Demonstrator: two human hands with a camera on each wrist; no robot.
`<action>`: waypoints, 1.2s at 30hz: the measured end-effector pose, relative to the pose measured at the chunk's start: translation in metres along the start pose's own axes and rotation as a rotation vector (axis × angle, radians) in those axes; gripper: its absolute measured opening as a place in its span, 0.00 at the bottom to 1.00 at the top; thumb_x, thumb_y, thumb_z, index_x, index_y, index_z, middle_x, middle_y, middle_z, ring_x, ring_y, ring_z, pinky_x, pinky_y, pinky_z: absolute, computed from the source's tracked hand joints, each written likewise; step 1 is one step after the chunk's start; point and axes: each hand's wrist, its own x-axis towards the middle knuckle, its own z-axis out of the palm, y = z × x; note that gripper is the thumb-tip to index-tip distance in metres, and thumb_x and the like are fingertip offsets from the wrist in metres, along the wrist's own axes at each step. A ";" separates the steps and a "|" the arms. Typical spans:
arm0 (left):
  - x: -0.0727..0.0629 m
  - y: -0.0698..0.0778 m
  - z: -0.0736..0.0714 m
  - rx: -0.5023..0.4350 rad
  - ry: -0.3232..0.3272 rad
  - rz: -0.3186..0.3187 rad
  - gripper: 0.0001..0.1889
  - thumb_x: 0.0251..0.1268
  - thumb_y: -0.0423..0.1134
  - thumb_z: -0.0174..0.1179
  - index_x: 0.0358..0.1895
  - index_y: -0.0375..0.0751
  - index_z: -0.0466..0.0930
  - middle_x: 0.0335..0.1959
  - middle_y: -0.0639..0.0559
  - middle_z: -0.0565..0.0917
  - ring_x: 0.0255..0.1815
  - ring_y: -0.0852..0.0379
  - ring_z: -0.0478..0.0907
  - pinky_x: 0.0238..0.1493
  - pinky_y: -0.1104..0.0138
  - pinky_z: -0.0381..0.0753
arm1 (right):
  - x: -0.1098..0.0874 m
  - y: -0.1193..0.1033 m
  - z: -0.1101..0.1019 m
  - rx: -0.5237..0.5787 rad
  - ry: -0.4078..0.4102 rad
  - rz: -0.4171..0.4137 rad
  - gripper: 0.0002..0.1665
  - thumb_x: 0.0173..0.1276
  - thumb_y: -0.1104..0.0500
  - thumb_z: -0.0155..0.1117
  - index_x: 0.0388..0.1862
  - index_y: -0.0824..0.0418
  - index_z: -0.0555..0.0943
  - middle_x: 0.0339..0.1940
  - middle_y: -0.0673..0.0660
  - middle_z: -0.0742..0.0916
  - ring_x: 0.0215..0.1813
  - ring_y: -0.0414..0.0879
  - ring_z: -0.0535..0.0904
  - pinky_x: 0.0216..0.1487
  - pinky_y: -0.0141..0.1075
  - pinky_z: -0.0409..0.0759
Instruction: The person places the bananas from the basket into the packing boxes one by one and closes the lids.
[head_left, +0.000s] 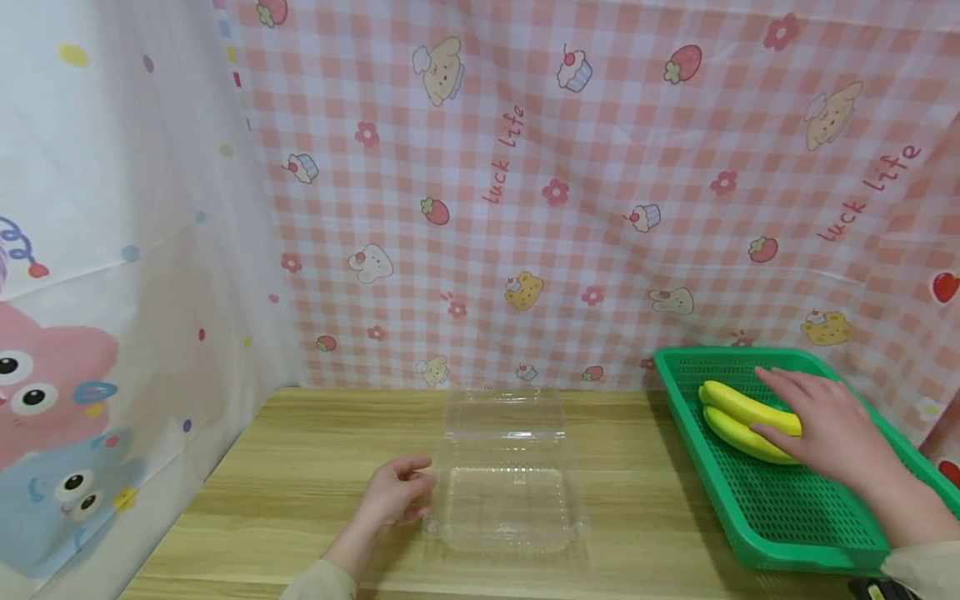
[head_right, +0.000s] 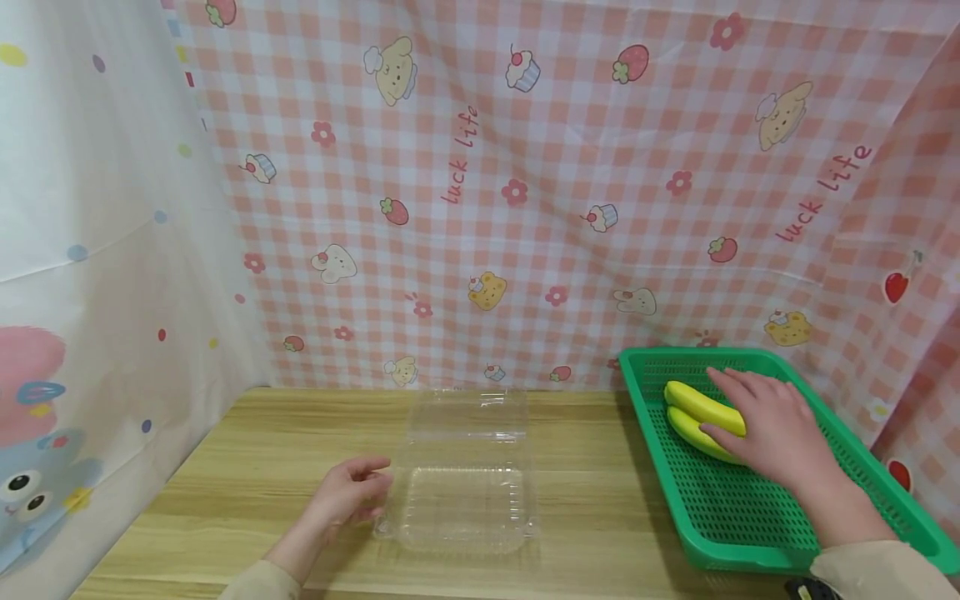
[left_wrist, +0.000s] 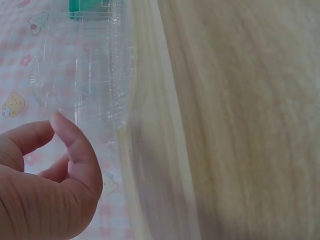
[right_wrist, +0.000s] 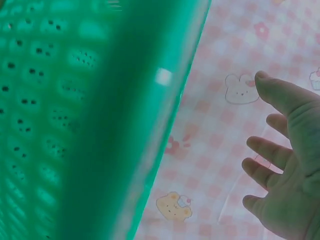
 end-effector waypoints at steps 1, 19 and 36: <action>0.000 0.000 0.000 -0.001 -0.003 -0.003 0.24 0.62 0.25 0.62 0.61 0.21 0.71 0.36 0.46 0.77 0.30 0.57 0.75 0.26 0.70 0.82 | 0.002 0.002 0.000 -0.001 -0.007 0.002 0.46 0.53 0.51 0.79 0.67 0.68 0.71 0.56 0.74 0.77 0.55 0.74 0.70 0.52 0.69 0.67; 0.002 -0.003 -0.003 -0.004 -0.037 -0.006 0.23 0.64 0.26 0.61 0.62 0.23 0.71 0.33 0.48 0.76 0.26 0.57 0.74 0.23 0.72 0.80 | 0.035 0.017 -0.003 -0.023 -0.115 -0.031 0.45 0.54 0.49 0.79 0.66 0.67 0.72 0.57 0.74 0.79 0.54 0.71 0.73 0.54 0.68 0.68; 0.000 -0.002 -0.002 0.011 -0.041 -0.002 0.23 0.63 0.26 0.61 0.62 0.23 0.72 0.33 0.49 0.75 0.27 0.57 0.75 0.24 0.72 0.81 | 0.060 0.022 0.017 0.043 -0.315 -0.009 0.43 0.62 0.47 0.73 0.69 0.66 0.69 0.64 0.75 0.73 0.62 0.73 0.67 0.59 0.71 0.64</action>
